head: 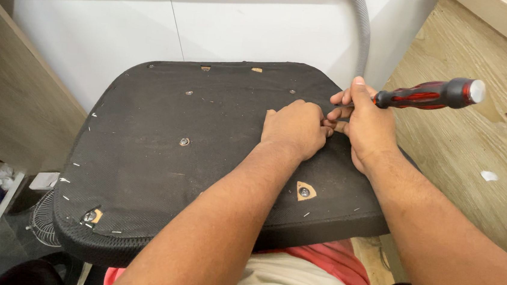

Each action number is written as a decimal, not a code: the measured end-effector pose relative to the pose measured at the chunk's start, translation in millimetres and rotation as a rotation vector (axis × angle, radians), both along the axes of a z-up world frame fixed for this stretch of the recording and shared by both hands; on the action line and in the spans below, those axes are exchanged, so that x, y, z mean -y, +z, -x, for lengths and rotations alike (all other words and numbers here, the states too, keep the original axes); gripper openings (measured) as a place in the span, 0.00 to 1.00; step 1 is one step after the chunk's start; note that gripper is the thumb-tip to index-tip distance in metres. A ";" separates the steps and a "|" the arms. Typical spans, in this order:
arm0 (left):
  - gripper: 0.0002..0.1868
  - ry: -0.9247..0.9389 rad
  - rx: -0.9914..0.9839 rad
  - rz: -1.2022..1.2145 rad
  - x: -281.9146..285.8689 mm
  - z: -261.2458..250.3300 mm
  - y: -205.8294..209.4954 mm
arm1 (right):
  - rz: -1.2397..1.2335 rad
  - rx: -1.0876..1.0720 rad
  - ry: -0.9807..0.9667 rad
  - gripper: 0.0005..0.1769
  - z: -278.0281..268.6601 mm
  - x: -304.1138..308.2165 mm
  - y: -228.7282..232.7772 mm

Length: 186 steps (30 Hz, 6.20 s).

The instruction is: The person uses a screwdriver to remove screws from the underside of an overturned chair seat. They work on several screws in sequence, loosening and removing them from the seat base.

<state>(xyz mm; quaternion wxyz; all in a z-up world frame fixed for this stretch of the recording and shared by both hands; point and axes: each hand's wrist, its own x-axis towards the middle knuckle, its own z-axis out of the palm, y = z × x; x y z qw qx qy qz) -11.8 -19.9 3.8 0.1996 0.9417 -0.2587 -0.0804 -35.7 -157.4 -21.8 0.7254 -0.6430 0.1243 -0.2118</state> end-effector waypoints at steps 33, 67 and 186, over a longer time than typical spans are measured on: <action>0.18 -0.065 0.175 -0.003 -3.4 -0.2 -5.9 | -0.016 -0.046 -0.038 0.20 5.2 0.0 1.8; 0.14 -0.085 0.167 0.183 -175.4 -6.9 0.5 | 0.293 -0.202 0.567 0.22 6.9 -114.1 37.3; 0.11 0.188 0.060 0.415 -203.2 12.5 -1.7 | 0.710 0.053 0.527 0.21 -15.9 -169.6 29.1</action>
